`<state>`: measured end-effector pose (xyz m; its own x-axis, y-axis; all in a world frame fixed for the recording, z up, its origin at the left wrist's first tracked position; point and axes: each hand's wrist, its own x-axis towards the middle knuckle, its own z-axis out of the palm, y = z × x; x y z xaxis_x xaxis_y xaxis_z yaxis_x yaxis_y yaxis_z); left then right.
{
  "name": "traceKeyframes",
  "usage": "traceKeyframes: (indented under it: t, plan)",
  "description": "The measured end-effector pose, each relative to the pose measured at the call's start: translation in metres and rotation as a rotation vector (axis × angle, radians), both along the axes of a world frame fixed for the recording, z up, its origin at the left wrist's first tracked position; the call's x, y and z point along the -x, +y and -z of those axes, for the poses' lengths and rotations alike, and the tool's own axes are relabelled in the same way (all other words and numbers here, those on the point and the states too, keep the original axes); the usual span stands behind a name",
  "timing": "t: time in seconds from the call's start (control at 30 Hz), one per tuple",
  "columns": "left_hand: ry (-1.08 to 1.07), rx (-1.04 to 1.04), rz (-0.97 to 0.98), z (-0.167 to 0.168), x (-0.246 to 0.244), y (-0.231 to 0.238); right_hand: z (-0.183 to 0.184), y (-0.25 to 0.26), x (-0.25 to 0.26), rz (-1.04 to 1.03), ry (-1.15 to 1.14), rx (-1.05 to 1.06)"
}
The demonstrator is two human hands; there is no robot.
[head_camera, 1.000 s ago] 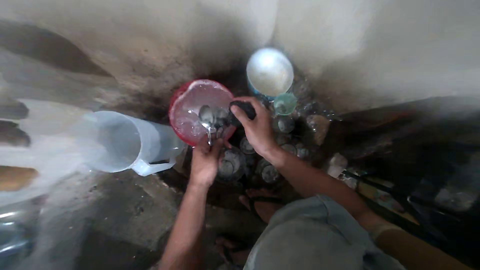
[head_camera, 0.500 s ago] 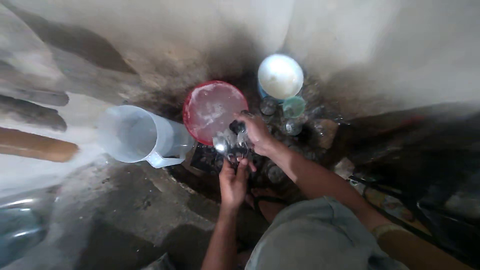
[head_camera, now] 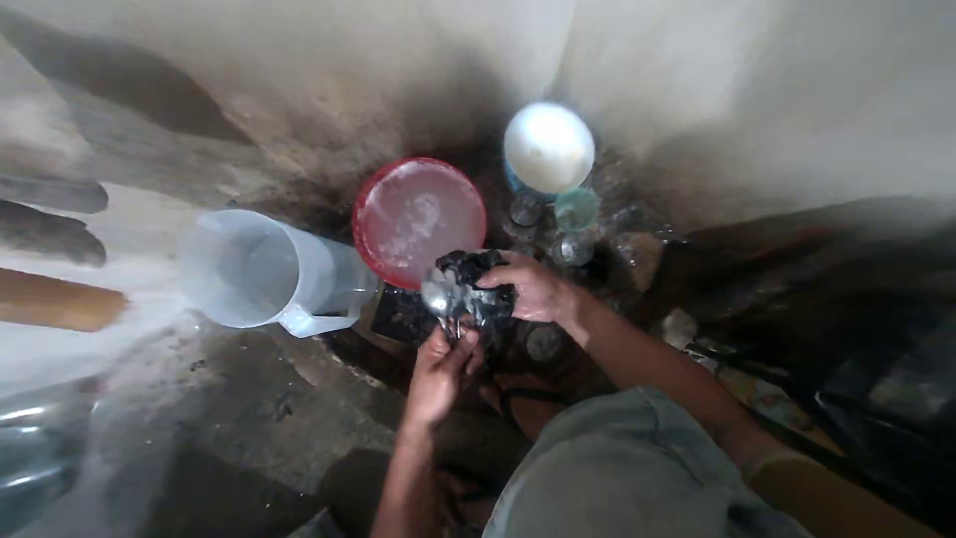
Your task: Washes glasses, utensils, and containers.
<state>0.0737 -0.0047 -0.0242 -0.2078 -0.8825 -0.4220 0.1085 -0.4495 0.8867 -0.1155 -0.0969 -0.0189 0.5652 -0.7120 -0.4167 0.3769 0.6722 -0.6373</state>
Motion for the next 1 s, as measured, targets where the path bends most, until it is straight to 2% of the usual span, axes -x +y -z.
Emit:
traceKeyframes:
  t: [0.07,0.1,0.2,0.27,0.37,0.47,0.53,0.63,0.73,0.8,0.83,0.9,0.93,1.0]
  plan:
    - [-0.161,0.022,0.146,-0.007,-0.011,-0.003,-0.005,-0.007,0.003,-0.108,0.003,0.003]
    - [-0.240,0.037,0.204,-0.010,-0.014,-0.005,-0.009,-0.009,0.000,-0.166,0.081,0.012]
    - [-0.416,0.074,0.316,-0.015,-0.018,-0.010,-0.007,-0.021,-0.014,-0.247,0.472,0.130]
    - [-0.481,0.105,0.316,-0.011,-0.016,-0.009,-0.007,-0.026,-0.027,-0.222,0.803,0.281]
    - [-0.506,0.065,0.286,-0.010,-0.009,-0.004,-0.004,-0.027,-0.032,-0.024,1.038,0.486]
    - [-0.434,-0.031,0.242,-0.008,-0.005,0.000,0.003,-0.028,-0.022,0.211,0.999,0.737]
    - [-0.406,-0.060,0.203,-0.008,-0.003,0.002,0.008,-0.016,-0.020,0.165,0.859,0.987]
    - [-0.617,0.079,0.274,-0.015,-0.003,0.005,0.019,0.015,-0.027,-0.059,0.890,1.446]
    - [-0.787,0.218,0.352,-0.024,-0.001,0.003,0.028,0.012,-0.027,0.108,0.853,1.733]
    - [-0.871,0.271,0.384,-0.029,0.000,-0.001,0.024,0.000,-0.026,0.138,0.825,1.698]
    - [-0.888,0.262,0.391,-0.030,0.000,-0.002,0.017,-0.008,-0.026,0.081,0.856,1.567]
    - [-0.872,0.234,0.365,-0.030,0.002,0.000,-0.008,-0.028,-0.025,-0.123,0.806,1.052]
    - [-0.838,0.234,0.334,-0.030,0.005,0.003,-0.016,-0.042,-0.021,-0.187,0.690,0.804]
    - [-0.765,0.277,0.251,-0.029,0.015,0.008,-0.015,-0.054,-0.012,-0.209,0.276,0.474]
